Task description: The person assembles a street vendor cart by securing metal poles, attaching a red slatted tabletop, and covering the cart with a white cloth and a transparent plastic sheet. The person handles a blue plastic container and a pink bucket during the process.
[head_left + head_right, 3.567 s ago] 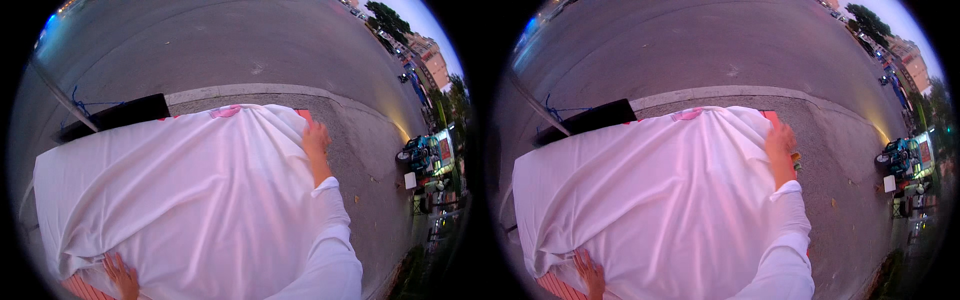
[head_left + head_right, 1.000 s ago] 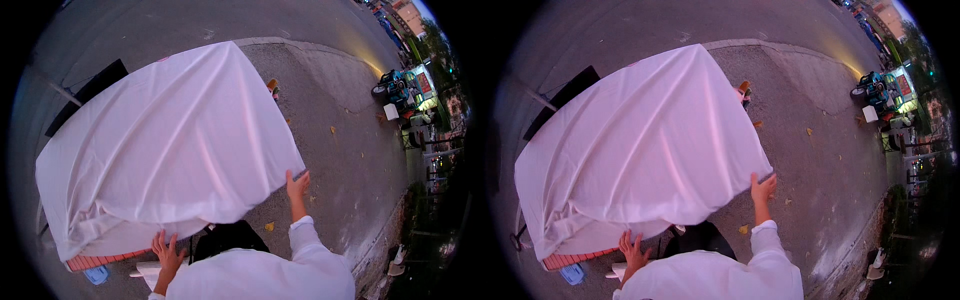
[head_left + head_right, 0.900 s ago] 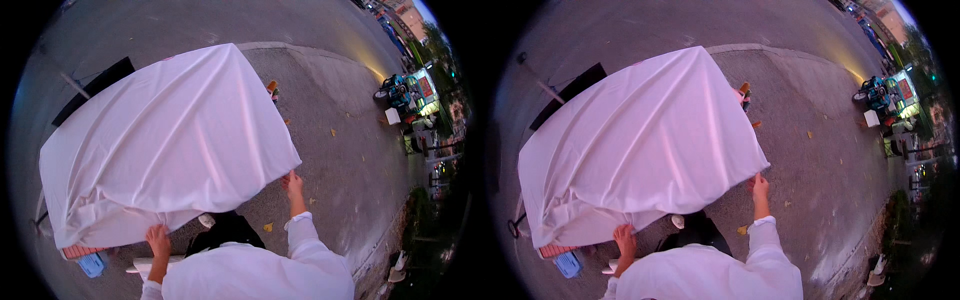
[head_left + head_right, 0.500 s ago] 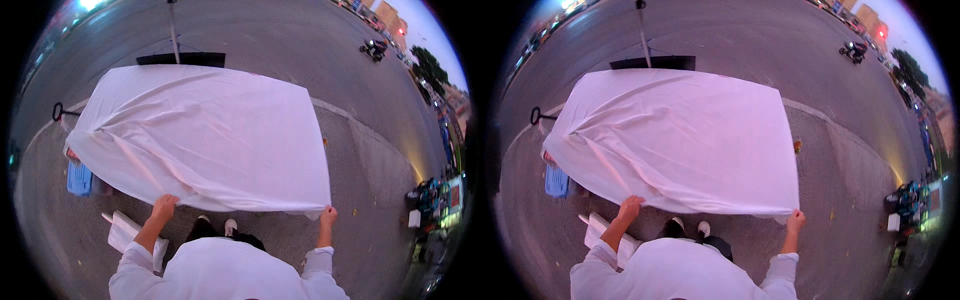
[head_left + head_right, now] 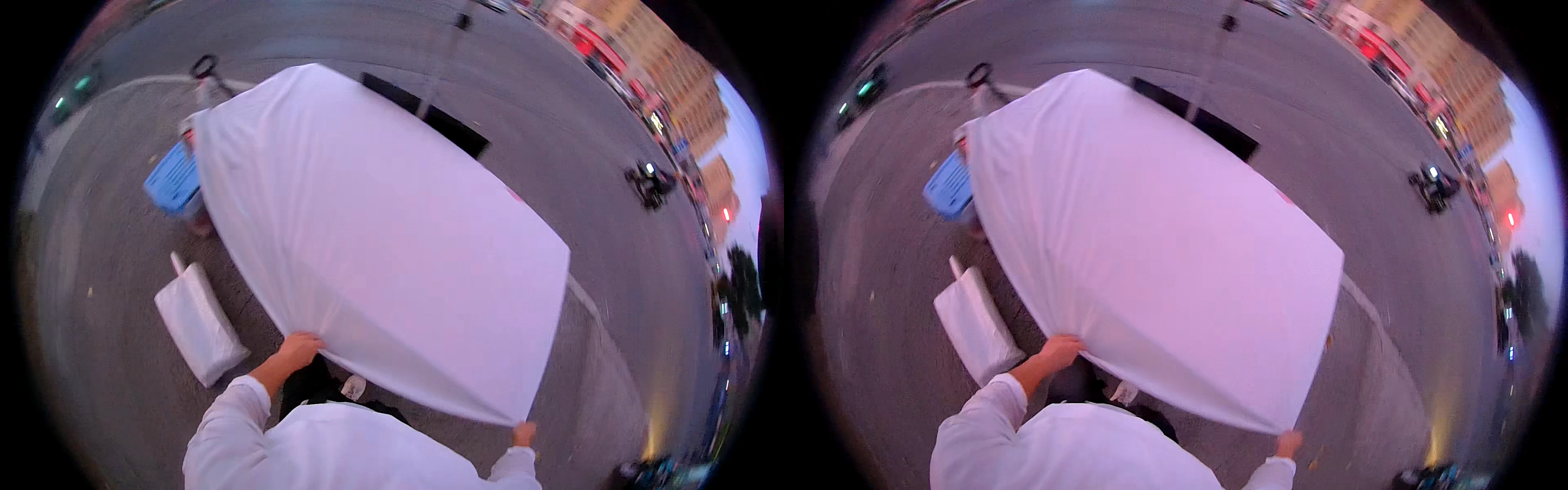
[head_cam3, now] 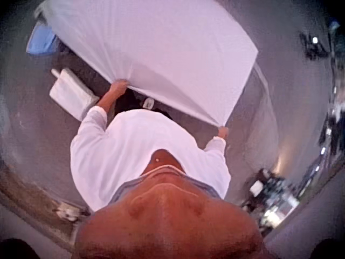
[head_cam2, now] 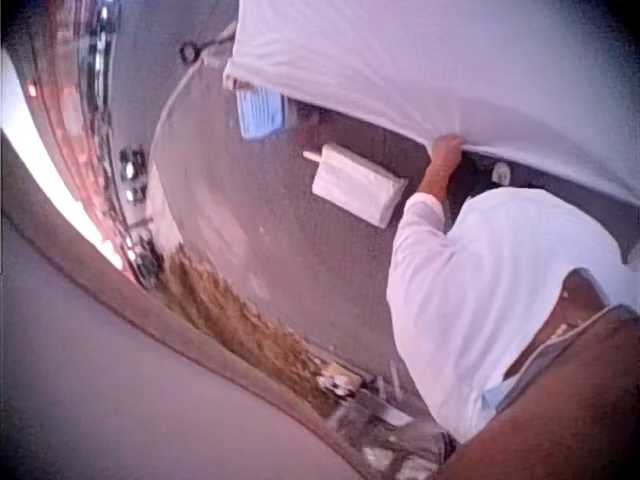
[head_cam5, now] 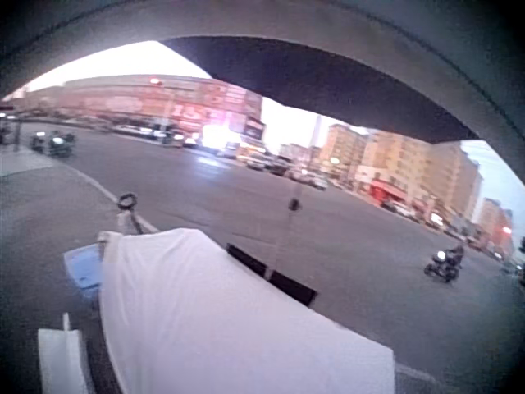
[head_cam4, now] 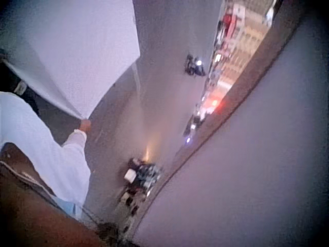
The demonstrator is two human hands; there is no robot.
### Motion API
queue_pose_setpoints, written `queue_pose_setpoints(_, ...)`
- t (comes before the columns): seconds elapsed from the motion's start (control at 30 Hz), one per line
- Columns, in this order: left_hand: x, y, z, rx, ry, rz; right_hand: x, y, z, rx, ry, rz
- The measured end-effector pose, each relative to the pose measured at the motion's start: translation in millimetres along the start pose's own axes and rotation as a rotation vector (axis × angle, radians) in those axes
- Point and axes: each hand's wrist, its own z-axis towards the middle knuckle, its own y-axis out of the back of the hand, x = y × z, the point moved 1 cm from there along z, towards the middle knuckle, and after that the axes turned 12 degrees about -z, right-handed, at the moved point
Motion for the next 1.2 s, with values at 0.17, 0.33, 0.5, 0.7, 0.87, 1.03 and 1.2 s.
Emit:
queue_pose_setpoints(0.17, -12.6, 42.0, -12.6, -0.137, 0.087, -0.107, 15.0, 104.1, -20.8, -0.136, -0.63, 0.571)
queue_pose_setpoints(0.33, 148.8, 162.4, 53.1, -1.031, 0.377, -0.257, 115.9, 290.3, 10.6, -0.506, -0.125, 0.854)
queue_pose_setpoints(0.5, 330.0, 379.8, 119.9, -1.356, 0.423, -0.102, 328.5, 504.9, -70.8, -0.299, 0.37, 1.007)
queue_pose_setpoints(0.7, 448.9, 532.3, 216.3, -1.114, 0.871, 0.064, 475.7, 590.2, -107.6, -0.301, 0.446, 0.598)
queue_pose_setpoints(0.87, 530.7, 567.6, 191.9, -1.323, 0.333, -1.294, 505.4, 625.7, -120.2, -0.107, 0.214, 0.626)
queue_pose_setpoints(1.03, 546.6, 545.0, 114.3, -1.264, 0.166, -2.001, 495.9, 583.1, -113.1, -0.168, 0.1, 0.608)
queue_pose_setpoints(1.2, 579.4, 509.3, 121.3, -1.18, 0.4, -2.08, 505.3, 589.1, -108.7, -0.122, 0.041, 0.575)
